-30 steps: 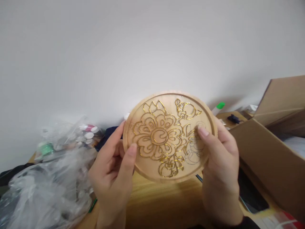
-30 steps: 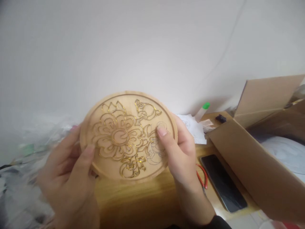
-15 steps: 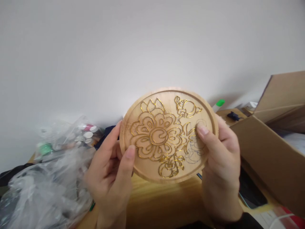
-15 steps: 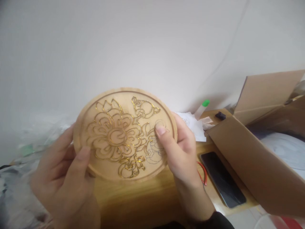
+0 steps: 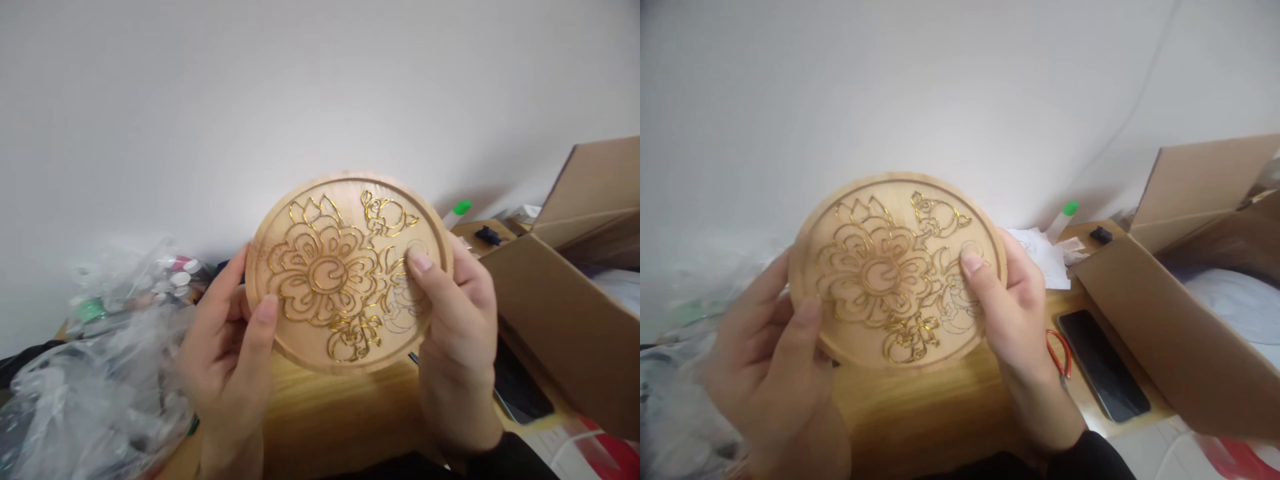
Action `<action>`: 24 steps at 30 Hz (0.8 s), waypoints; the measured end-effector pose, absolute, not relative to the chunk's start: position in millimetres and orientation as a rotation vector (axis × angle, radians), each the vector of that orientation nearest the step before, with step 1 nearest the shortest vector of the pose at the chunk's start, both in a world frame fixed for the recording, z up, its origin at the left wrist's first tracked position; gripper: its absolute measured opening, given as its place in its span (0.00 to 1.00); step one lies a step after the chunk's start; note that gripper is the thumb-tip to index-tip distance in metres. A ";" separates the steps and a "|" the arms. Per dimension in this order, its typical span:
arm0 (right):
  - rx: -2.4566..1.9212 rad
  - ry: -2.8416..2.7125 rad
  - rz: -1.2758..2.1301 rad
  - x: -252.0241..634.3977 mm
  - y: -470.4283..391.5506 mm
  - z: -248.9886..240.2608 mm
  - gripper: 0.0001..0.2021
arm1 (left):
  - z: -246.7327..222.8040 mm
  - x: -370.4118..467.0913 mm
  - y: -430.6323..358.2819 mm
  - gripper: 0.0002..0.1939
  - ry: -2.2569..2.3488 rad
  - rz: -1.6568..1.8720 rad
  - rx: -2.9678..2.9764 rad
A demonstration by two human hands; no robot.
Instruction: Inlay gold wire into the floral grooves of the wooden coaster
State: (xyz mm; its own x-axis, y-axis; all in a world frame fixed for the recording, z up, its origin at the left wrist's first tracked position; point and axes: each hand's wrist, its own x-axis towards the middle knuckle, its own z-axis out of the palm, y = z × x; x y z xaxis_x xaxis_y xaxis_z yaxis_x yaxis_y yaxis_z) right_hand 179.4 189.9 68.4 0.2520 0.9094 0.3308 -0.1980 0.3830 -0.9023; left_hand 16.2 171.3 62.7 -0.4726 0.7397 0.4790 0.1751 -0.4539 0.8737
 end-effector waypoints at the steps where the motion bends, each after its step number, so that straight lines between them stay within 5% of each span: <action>1: -0.857 -1.019 0.896 178.1 190.6 67.6 0.12 | 61.7 15.0 172.0 0.21 1.284 1.948 1.326; 7: -0.873 -0.936 0.896 173.5 194.6 65.8 0.06 | 54.6 15.8 168.8 0.33 0.938 1.646 1.205; 12: -0.865 -0.872 0.902 170.0 196.0 66.5 0.08 | 46.5 27.7 165.1 0.23 0.905 1.438 1.165; 24: -0.889 -0.886 0.918 168.0 195.5 66.4 0.10 | 57.7 34.4 171.1 0.20 0.865 1.281 1.254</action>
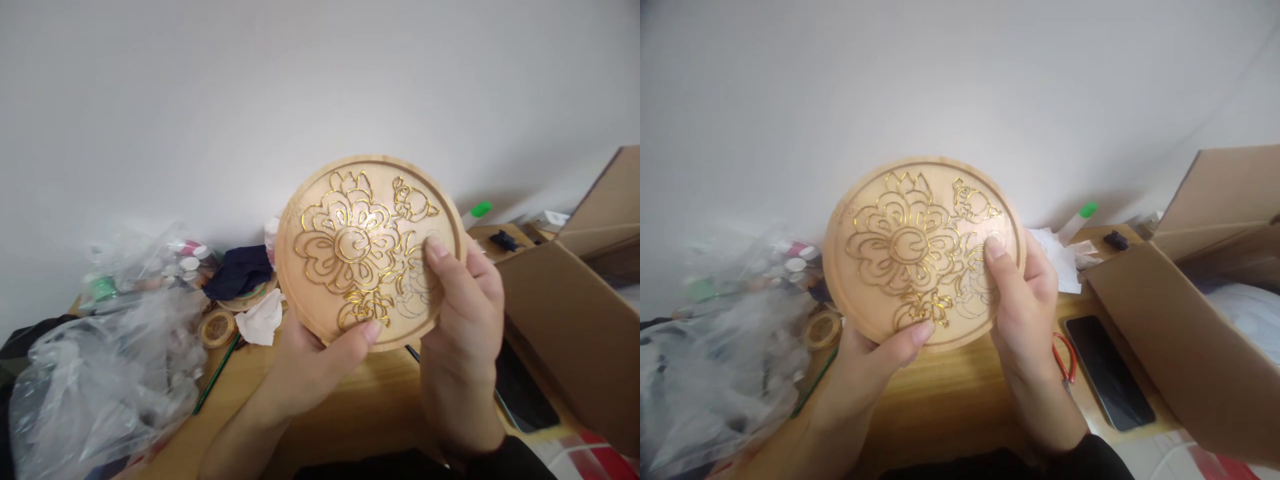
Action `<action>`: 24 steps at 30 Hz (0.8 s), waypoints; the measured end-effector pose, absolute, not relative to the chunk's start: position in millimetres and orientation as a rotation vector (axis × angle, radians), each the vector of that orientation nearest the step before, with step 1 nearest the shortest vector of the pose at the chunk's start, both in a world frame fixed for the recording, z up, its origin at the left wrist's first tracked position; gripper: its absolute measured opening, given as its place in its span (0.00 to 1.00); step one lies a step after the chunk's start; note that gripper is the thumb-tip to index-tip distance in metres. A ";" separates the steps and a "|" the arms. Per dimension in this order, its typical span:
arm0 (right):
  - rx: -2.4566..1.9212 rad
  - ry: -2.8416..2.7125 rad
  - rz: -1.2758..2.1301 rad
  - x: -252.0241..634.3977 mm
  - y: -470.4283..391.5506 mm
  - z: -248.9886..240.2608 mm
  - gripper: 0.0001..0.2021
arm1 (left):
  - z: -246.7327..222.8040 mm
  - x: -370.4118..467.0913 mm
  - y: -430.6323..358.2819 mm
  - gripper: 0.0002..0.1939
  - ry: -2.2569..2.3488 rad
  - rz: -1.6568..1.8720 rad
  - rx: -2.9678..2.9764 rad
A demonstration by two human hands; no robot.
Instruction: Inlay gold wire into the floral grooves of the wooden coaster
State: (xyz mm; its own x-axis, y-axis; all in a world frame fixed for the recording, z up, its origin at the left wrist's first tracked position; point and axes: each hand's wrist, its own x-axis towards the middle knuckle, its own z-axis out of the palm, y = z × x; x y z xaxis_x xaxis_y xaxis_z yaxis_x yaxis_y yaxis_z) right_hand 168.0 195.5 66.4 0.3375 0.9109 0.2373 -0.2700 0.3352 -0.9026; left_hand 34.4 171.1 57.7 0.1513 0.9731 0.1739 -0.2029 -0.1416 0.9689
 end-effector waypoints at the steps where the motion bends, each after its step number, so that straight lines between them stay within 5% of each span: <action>1: -0.901 -0.898 0.915 168.2 195.4 66.1 0.10 | 57.4 34.3 171.0 0.20 0.860 1.279 1.254; 10: -0.918 -0.884 0.925 169.3 196.1 64.7 0.10 | 62.0 31.7 171.1 0.16 0.783 1.252 1.304; 24: -0.884 -0.863 0.948 170.2 195.3 64.9 0.10 | 60.6 31.0 169.4 0.24 0.785 1.274 1.337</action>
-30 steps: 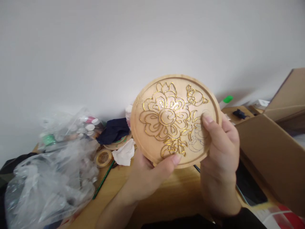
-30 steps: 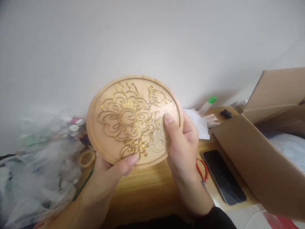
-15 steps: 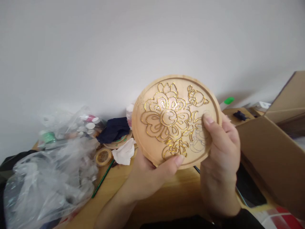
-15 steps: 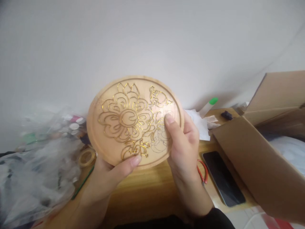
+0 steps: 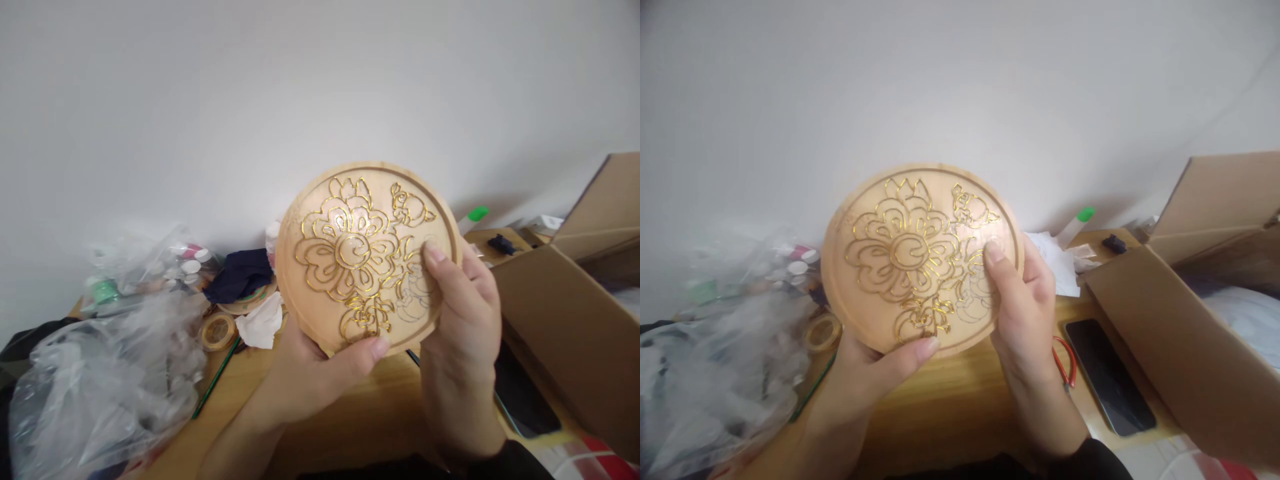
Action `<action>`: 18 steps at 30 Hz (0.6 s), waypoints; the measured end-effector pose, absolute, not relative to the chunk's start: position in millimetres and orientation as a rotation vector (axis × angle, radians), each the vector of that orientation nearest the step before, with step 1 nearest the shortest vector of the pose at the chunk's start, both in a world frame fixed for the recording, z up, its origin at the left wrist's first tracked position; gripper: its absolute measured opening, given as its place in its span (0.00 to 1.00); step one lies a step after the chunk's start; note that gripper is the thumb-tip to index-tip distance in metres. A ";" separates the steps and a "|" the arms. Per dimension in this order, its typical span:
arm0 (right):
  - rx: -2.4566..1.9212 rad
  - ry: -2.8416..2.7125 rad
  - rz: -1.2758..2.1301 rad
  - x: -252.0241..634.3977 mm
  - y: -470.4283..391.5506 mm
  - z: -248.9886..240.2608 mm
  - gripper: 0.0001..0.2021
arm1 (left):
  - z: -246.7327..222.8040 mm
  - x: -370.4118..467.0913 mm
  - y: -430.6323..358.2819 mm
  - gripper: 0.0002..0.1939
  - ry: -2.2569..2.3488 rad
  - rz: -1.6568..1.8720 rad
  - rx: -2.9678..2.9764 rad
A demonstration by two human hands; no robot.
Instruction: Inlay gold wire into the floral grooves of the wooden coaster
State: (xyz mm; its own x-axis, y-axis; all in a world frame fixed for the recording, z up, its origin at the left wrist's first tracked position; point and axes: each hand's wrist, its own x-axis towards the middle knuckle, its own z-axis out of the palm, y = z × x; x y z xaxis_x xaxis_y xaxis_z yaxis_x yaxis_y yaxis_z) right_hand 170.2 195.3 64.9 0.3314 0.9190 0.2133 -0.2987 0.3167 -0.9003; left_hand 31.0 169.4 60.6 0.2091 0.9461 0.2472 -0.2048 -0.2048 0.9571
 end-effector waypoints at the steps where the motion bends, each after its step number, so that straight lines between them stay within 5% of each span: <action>1: -0.889 -0.863 0.941 170.0 195.4 65.1 0.10 | 60.4 31.2 169.1 0.24 0.792 1.277 1.347; 18: -0.879 -0.901 0.942 168.3 200.0 68.1 0.09 | 56.8 32.0 166.4 0.31 0.877 1.354 1.338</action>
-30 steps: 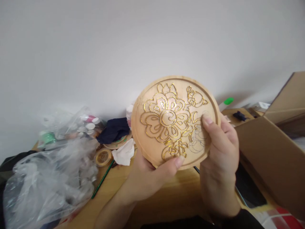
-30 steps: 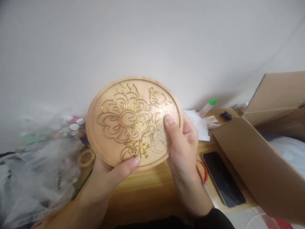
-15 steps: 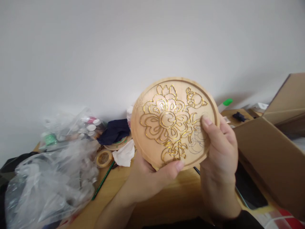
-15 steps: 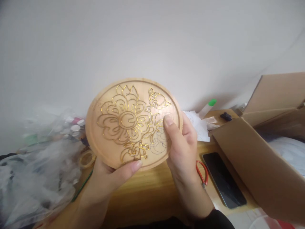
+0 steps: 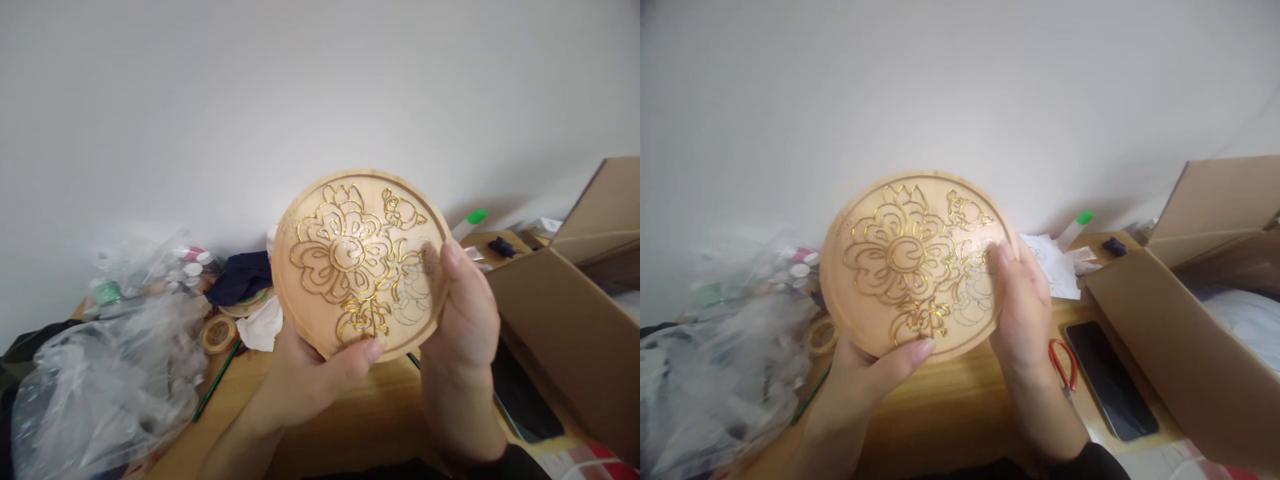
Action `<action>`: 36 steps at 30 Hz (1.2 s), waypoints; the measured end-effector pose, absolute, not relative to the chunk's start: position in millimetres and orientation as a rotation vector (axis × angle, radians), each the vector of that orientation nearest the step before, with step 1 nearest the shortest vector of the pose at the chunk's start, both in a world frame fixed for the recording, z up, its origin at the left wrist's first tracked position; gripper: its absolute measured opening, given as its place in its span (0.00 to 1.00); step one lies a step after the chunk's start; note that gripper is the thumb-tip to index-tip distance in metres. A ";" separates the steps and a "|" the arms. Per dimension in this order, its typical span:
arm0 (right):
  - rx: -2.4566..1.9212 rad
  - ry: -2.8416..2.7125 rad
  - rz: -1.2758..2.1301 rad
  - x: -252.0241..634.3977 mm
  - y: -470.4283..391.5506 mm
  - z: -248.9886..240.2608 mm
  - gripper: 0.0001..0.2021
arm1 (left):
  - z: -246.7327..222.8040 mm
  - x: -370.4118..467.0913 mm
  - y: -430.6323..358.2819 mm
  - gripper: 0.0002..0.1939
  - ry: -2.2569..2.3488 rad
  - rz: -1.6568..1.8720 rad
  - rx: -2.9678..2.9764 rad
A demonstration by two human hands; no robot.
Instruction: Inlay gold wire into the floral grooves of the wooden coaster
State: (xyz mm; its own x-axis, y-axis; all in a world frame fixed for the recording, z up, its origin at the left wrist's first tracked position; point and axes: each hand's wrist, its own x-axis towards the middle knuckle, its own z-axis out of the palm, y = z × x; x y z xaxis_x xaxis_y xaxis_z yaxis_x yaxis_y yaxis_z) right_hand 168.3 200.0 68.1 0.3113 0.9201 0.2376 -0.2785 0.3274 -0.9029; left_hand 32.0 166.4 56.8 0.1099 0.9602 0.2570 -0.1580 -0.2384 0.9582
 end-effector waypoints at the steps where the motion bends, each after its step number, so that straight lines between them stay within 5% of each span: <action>1: -0.869 -0.897 0.961 168.0 200.3 68.3 0.10 | 56.3 31.7 166.6 0.30 0.882 1.361 1.343; 36: -0.835 -0.859 0.971 169.9 195.7 68.4 0.09 | 57.7 29.1 166.5 0.32 0.902 1.344 1.506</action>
State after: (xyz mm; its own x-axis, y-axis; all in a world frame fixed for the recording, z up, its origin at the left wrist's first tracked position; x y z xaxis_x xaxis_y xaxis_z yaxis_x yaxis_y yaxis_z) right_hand 169.9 195.7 68.4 0.3136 0.9222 0.2261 -0.3363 0.3305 -0.8818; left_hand 29.1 166.5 57.7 0.1435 0.9314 0.3344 -0.0433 -0.3317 0.9424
